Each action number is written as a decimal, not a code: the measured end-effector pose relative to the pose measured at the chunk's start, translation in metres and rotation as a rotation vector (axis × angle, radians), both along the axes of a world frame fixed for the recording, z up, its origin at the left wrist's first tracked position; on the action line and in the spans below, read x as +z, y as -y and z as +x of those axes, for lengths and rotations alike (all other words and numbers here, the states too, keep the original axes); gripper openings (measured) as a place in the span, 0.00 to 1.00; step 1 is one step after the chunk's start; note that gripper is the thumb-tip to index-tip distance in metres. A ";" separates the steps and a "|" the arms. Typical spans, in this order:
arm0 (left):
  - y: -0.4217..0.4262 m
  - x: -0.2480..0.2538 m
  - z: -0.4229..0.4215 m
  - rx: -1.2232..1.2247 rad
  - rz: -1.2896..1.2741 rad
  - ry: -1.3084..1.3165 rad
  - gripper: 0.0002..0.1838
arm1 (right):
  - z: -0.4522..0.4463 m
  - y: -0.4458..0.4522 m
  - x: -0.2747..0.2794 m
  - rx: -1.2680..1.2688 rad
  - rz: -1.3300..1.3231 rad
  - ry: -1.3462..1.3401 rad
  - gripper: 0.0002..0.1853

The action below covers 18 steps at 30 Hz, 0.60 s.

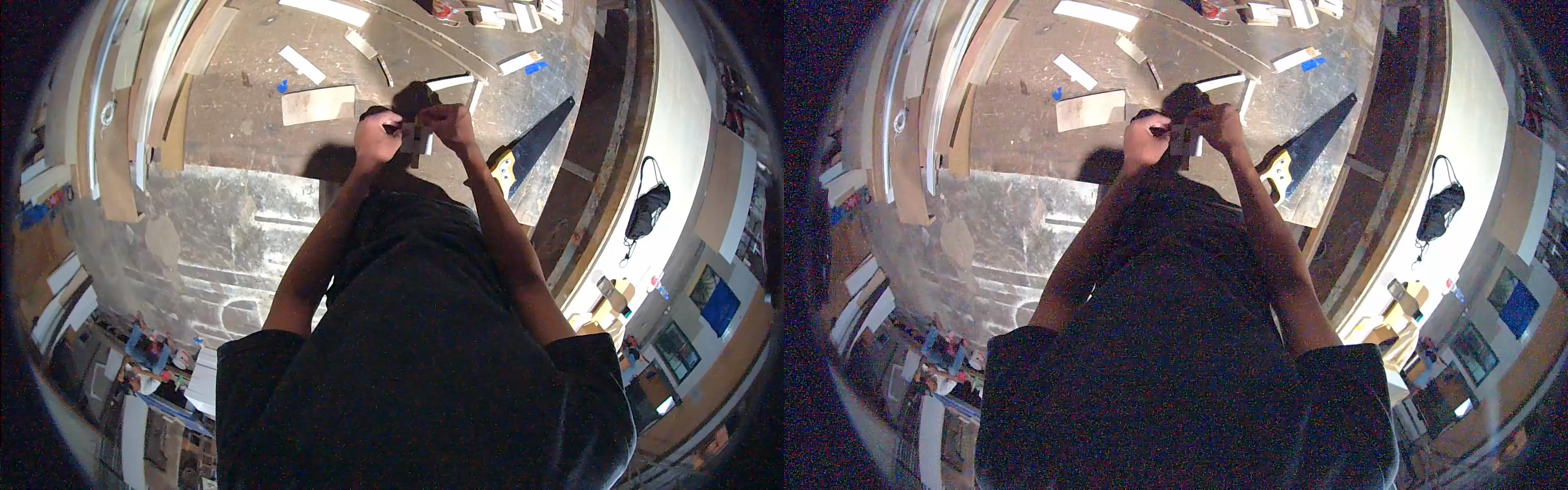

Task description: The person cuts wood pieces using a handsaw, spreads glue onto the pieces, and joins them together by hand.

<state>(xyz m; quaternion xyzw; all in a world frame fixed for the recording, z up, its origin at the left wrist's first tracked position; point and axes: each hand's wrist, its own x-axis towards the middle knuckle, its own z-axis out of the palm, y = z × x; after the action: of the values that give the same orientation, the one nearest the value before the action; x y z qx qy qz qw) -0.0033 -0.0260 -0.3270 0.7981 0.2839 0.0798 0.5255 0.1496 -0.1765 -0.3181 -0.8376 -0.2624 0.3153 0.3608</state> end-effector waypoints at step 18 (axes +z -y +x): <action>0.005 -0.001 0.002 0.063 0.012 0.007 0.14 | 0.002 0.002 -0.009 0.092 -0.018 0.071 0.12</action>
<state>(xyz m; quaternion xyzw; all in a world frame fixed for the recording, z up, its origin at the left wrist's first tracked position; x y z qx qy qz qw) -0.0015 -0.0309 -0.3284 0.7916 0.3065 0.1007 0.5189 0.1512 -0.1787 -0.3272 -0.8385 -0.3102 0.3041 0.3289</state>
